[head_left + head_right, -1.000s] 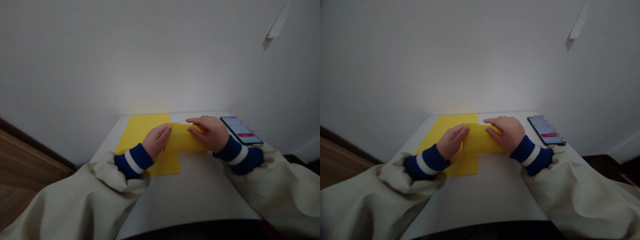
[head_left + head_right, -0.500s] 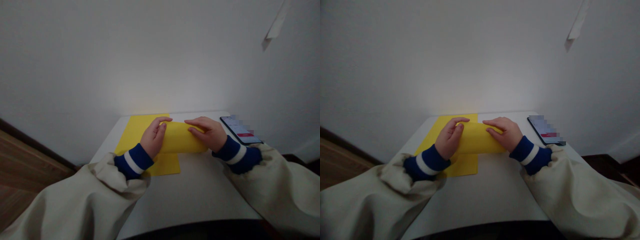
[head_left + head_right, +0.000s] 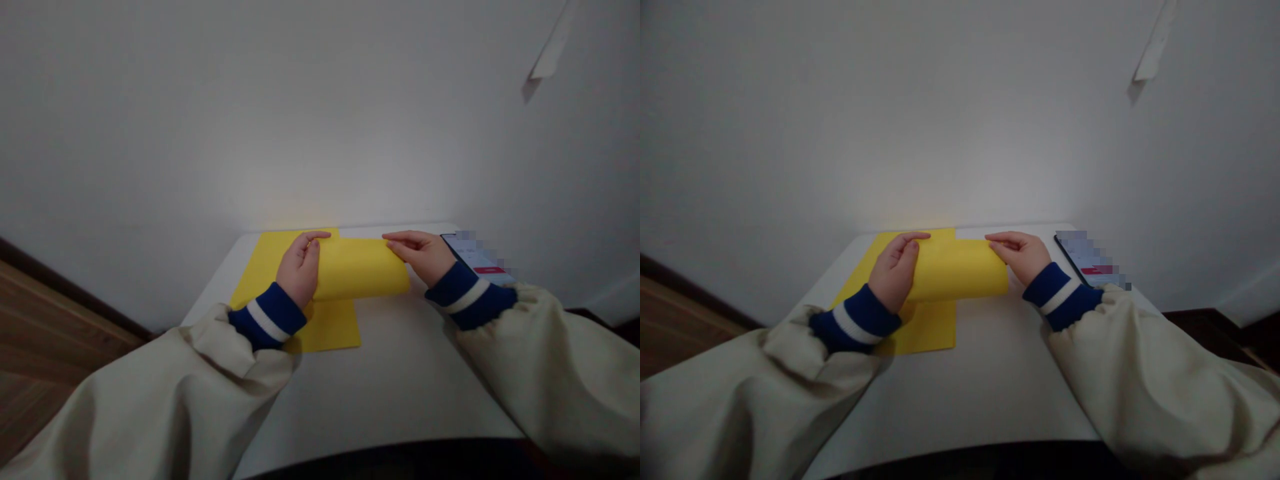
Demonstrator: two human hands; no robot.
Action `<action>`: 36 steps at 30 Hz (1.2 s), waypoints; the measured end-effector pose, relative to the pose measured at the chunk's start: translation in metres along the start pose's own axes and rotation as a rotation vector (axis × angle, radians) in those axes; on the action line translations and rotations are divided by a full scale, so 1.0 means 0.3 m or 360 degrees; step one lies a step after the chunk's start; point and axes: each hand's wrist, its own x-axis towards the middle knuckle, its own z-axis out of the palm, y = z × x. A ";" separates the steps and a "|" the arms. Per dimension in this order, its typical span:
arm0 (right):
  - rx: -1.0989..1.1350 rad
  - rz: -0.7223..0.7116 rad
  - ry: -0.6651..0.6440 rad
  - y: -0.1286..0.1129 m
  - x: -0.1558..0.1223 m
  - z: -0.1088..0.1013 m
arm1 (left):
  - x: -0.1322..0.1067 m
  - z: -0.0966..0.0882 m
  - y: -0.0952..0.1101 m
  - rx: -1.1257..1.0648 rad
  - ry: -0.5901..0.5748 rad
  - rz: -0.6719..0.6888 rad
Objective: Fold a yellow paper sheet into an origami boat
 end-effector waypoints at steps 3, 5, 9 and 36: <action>-0.0077 0.0041 0.0019 0.005 0.004 -0.007 | 0.008 -0.008 0.004 0.0074 -0.0110 -0.0085; -0.0172 0.0054 0.0040 0.019 0.010 -0.013 | 0.017 -0.014 0.000 0.0073 -0.0269 -0.0231; -0.0391 0.0075 -0.0011 0.071 0.026 -0.022 | 0.038 -0.019 -0.022 0.0149 -0.0563 -0.0369; -0.1386 -0.0349 -0.0542 0.048 0.057 -0.007 | 0.066 -0.030 -0.054 0.1381 -0.1032 0.0850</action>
